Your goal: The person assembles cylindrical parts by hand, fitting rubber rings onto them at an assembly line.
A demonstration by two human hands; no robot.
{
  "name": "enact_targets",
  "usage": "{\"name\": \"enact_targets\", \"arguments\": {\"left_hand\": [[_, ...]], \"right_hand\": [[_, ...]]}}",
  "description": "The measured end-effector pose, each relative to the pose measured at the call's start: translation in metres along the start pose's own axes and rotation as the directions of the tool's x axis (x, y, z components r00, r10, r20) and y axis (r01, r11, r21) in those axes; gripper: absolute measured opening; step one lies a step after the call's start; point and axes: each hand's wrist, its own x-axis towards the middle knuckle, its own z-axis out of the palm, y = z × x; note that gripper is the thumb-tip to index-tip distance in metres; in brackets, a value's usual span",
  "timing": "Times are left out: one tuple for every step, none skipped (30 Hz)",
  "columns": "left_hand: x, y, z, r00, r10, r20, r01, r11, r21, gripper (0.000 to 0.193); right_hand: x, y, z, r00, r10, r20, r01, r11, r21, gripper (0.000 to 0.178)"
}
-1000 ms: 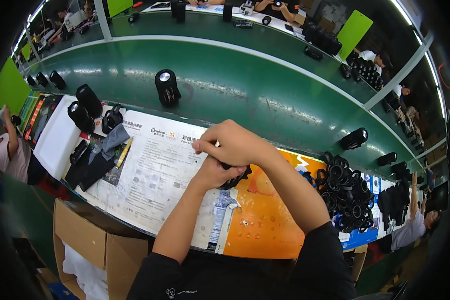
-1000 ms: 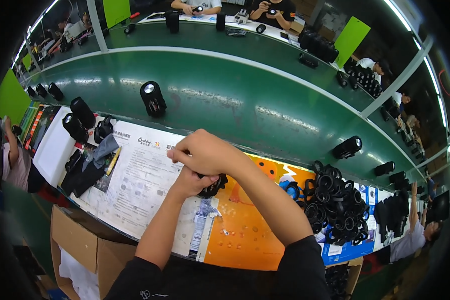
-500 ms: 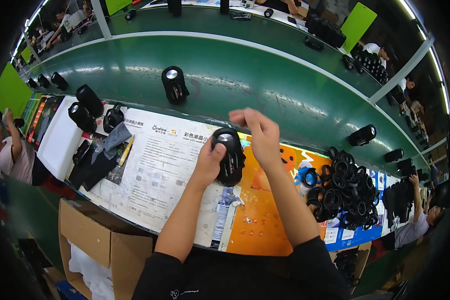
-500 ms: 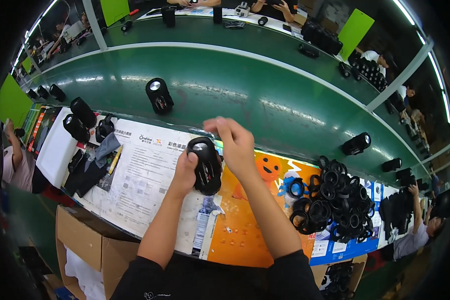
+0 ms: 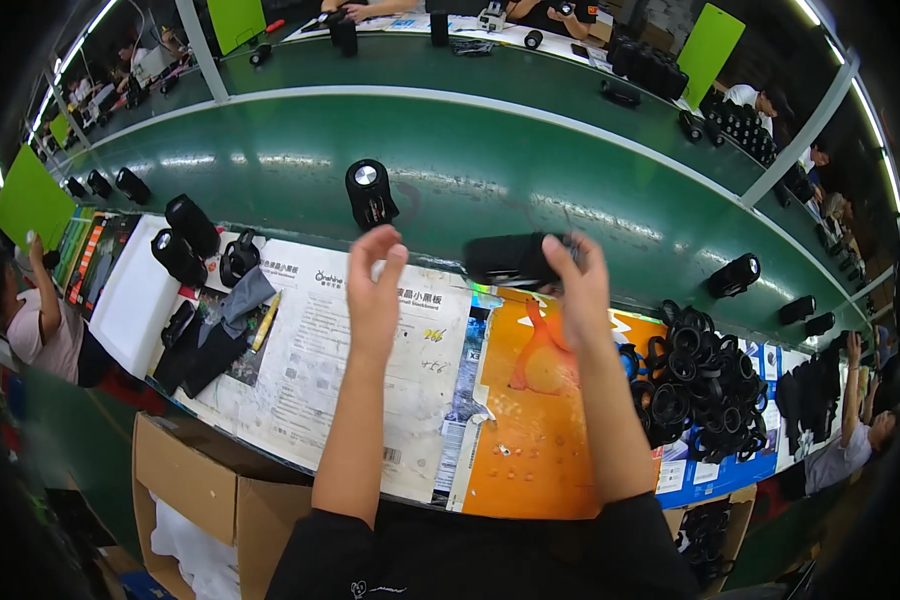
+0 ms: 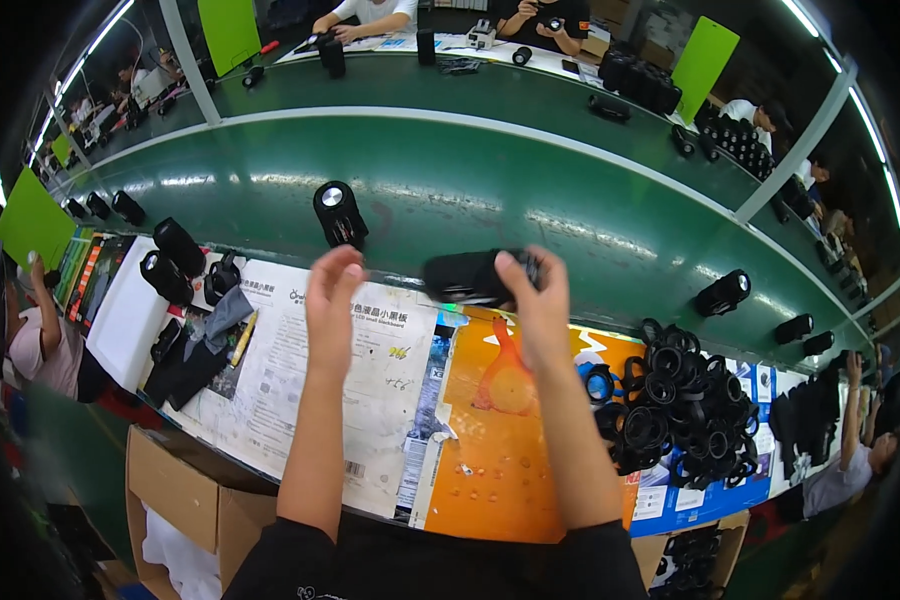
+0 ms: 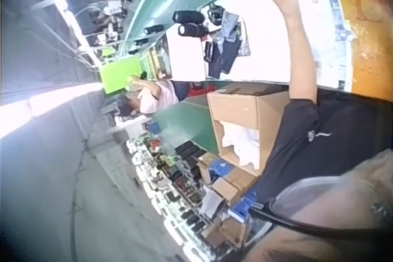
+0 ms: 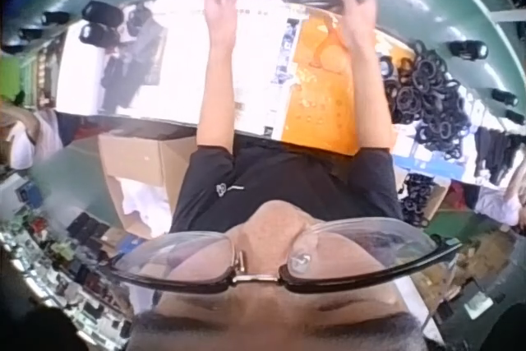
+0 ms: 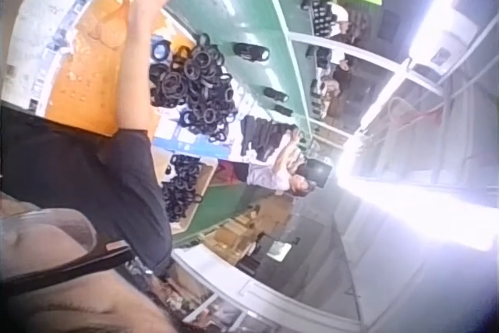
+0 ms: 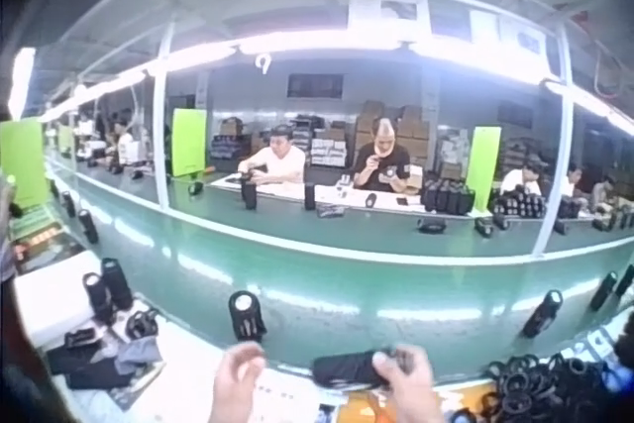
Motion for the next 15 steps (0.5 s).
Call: {"name": "enact_targets", "arguments": {"left_hand": [[0.016,0.005,-0.002,0.995,0.089,-0.05,-0.084,0.993,0.086,0.046],[0.033,0.006,0.001,0.986,0.139,-0.093,-0.138,0.99,0.022,0.057],[0.051,0.002,-0.005,0.969,0.223,-0.109,-0.184,0.941,0.285,0.066],[0.071,-0.003,-0.008,0.946,0.307,-0.101,-0.213,0.826,0.522,0.074],[0.087,-0.008,-0.008,0.954,0.279,-0.105,-0.167,0.792,0.587,0.087],[0.103,-0.014,-0.016,0.965,0.251,-0.074,-0.164,0.799,0.579,0.09],[0.117,-0.02,-0.026,0.974,0.224,-0.044,-0.159,0.805,0.571,0.092],[0.127,-0.026,-0.027,0.972,0.233,-0.002,-0.198,0.833,0.517,0.091],[0.131,-0.023,-0.023,0.973,0.232,0.008,-0.203,0.834,0.513,0.091],[0.132,-0.015,-0.018,0.987,0.143,0.076,-0.161,0.816,0.555,0.089],[0.131,-0.009,-0.011,0.989,0.049,0.141,-0.124,0.792,0.598,0.088],[0.128,-0.001,-0.013,0.989,0.049,0.143,-0.126,0.788,0.602,0.088],[0.123,0.005,-0.016,0.992,0.067,0.106,-0.117,0.801,0.587,0.087],[0.117,0.011,-0.019,0.994,0.086,0.066,-0.109,0.814,0.571,0.087],[0.108,0.014,-0.02,0.996,0.068,0.06,-0.089,0.852,0.516,0.084]], "right_hand": [[0.025,-0.01,-0.01,0.991,-0.134,0.031,0.137,0.965,-0.224,0.068],[0.042,-0.019,-0.014,0.963,-0.27,0.013,0.251,0.874,-0.416,0.069],[0.057,-0.023,-0.016,0.918,-0.397,0.031,0.337,0.735,-0.588,0.07],[0.072,-0.022,-0.024,0.891,-0.45,0.058,0.362,0.626,-0.691,0.074],[0.077,-0.021,-0.029,0.888,-0.457,0.052,0.363,0.627,-0.689,0.074],[0.082,-0.021,-0.027,0.88,-0.463,0.106,0.35,0.481,-0.804,0.075],[0.087,-0.02,-0.025,0.874,-0.46,0.16,0.33,0.318,-0.889,0.075],[0.093,-0.016,-0.03,0.882,-0.452,0.135,0.329,0.384,-0.862,0.076],[0.093,-0.015,-0.036,0.882,-0.454,0.125,0.32,0.384,-0.866,0.076],[0.091,-0.014,-0.044,0.84,-0.525,0.136,0.337,0.308,-0.89,0.072],[0.088,-0.013,-0.052,0.793,-0.59,0.152,0.345,0.228,-0.91,0.069],[0.078,-0.016,-0.051,0.794,-0.589,0.149,0.344,0.234,-0.909,0.069],[0.061,-0.023,-0.045,0.712,-0.654,0.257,0.495,0.208,-0.844,0.066],[0.042,-0.031,-0.038,0.607,-0.713,0.351,0.634,0.168,-0.755,0.064],[0.02,-0.032,-0.031,0.705,-0.588,0.397,0.654,0.324,-0.684,0.061]]}}
